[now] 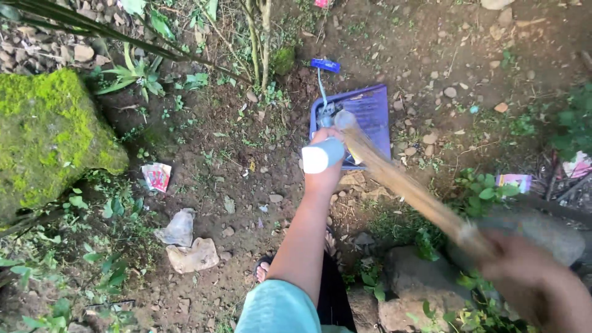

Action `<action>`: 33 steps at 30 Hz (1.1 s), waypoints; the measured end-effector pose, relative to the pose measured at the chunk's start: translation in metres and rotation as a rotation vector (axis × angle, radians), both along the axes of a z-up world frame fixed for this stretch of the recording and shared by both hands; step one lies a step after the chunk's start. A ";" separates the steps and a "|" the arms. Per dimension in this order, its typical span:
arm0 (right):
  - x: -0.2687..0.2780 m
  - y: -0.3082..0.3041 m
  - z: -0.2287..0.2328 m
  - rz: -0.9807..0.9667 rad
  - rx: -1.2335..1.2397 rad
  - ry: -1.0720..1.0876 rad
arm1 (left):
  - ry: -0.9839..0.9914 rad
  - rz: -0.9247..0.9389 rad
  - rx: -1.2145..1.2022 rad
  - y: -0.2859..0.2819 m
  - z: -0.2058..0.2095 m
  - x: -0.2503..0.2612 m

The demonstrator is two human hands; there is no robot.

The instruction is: Sweeping litter and debris from a rocky outdoor area into a dustpan.

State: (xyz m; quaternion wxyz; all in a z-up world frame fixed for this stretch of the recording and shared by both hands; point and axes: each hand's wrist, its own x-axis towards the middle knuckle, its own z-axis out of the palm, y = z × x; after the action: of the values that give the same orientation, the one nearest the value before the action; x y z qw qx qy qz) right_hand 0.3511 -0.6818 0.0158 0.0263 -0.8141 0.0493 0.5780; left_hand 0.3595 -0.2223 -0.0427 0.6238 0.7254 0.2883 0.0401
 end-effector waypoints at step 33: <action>-0.088 0.061 -0.033 -0.963 -0.092 -0.173 | -0.055 -0.080 0.121 0.018 0.032 -0.125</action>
State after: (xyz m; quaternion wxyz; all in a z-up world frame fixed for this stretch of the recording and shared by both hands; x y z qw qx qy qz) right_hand 0.2632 -0.6208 -0.0171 0.2586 -0.7442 0.4434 0.4274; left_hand 0.2340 -0.2039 -0.0110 0.5877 0.7712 0.2388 0.0525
